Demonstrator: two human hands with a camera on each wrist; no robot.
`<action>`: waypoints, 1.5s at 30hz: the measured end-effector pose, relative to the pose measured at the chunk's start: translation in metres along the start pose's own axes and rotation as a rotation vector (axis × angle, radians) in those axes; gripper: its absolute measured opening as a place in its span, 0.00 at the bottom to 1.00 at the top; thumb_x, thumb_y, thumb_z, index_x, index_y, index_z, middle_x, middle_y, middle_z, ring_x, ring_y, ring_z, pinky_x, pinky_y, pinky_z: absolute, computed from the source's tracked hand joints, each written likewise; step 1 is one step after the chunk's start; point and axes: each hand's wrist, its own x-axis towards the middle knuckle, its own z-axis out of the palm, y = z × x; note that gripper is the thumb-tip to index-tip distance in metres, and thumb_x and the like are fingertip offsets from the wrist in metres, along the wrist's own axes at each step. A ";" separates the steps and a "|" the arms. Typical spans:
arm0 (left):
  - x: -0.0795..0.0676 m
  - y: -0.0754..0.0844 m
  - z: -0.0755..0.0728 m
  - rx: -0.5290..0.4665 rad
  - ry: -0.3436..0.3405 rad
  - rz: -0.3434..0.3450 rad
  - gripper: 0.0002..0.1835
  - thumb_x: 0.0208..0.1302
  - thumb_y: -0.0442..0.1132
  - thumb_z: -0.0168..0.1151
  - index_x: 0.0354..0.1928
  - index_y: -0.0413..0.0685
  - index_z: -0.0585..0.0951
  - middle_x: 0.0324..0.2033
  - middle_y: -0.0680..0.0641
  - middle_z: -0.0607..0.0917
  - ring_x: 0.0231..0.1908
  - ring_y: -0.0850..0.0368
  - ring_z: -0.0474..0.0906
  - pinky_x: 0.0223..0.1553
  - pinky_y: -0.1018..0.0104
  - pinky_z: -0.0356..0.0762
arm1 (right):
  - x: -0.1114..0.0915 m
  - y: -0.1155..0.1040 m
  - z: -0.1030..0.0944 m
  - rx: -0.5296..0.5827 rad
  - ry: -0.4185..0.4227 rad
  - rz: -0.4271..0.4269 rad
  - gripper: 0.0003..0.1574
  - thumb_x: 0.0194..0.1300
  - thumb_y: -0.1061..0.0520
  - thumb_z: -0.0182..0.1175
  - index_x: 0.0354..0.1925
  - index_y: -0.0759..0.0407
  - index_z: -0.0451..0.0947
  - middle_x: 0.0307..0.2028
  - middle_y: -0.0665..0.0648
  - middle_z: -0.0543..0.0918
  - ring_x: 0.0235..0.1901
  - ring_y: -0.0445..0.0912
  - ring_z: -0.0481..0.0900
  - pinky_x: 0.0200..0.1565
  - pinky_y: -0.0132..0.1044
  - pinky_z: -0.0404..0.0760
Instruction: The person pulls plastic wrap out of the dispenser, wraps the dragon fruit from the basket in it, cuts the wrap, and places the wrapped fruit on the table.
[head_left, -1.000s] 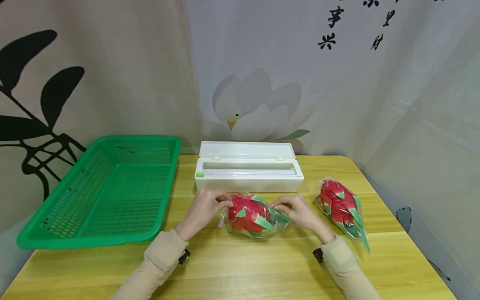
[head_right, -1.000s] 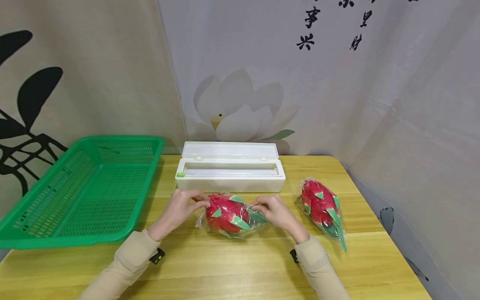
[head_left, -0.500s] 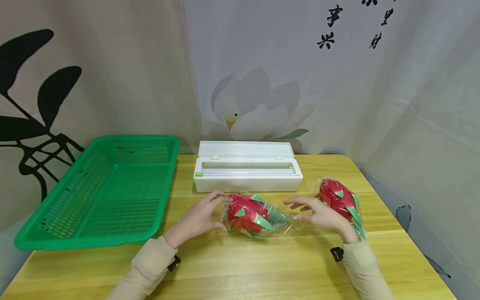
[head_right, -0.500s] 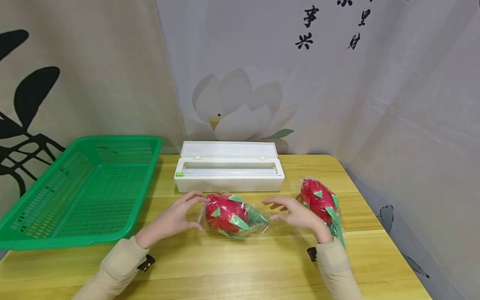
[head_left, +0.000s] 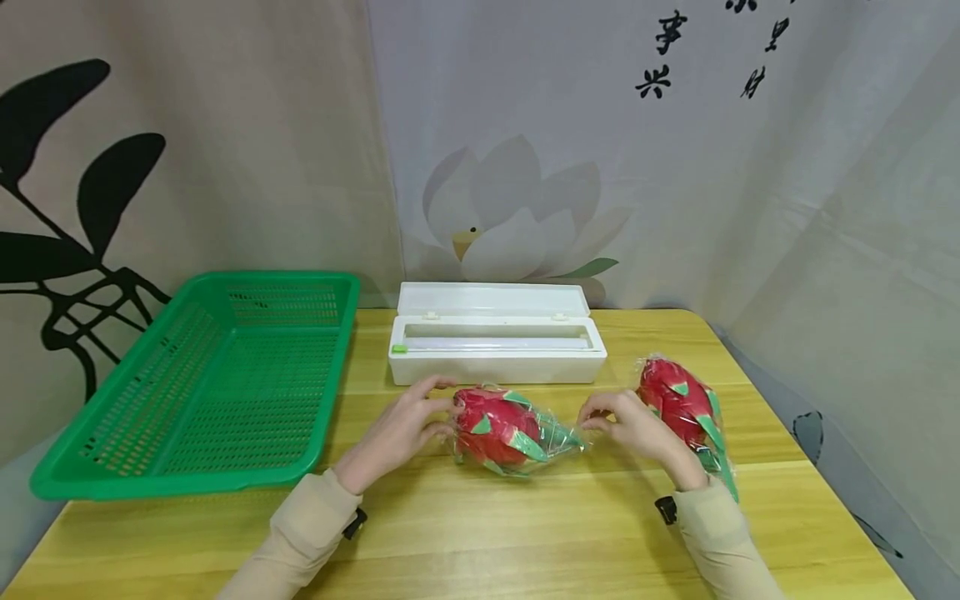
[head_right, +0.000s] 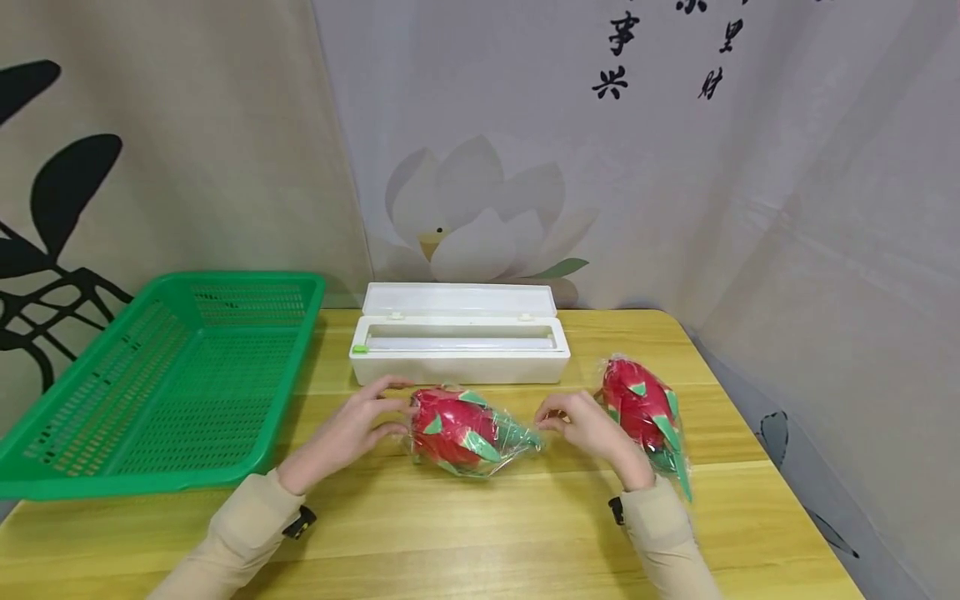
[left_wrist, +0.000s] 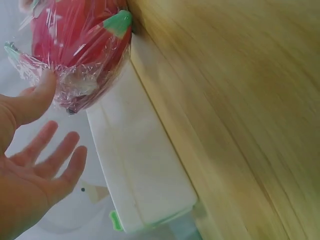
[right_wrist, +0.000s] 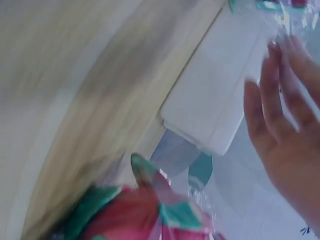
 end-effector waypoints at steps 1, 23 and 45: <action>0.001 0.000 0.000 -0.018 0.002 0.004 0.12 0.49 0.34 0.70 0.38 0.46 0.85 0.54 0.42 0.79 0.50 0.46 0.80 0.47 0.61 0.82 | 0.002 0.000 0.003 -0.026 0.040 -0.025 0.05 0.55 0.67 0.65 0.28 0.57 0.82 0.29 0.50 0.83 0.30 0.35 0.78 0.34 0.28 0.80; 0.005 0.001 0.009 -0.045 -0.025 0.040 0.21 0.59 0.29 0.63 0.56 0.47 0.79 0.51 0.44 0.79 0.46 0.52 0.82 0.44 0.67 0.83 | 0.006 -0.014 0.035 -0.069 0.098 -0.136 0.24 0.53 0.56 0.69 0.49 0.62 0.81 0.42 0.57 0.84 0.38 0.46 0.83 0.37 0.41 0.83; 0.010 0.004 0.013 -0.160 0.050 -0.047 0.03 0.63 0.33 0.59 0.37 0.41 0.79 0.35 0.45 0.87 0.30 0.60 0.81 0.29 0.80 0.76 | 0.015 -0.018 0.040 -0.036 0.019 -0.035 0.11 0.66 0.64 0.56 0.43 0.64 0.83 0.38 0.59 0.88 0.31 0.36 0.79 0.35 0.29 0.81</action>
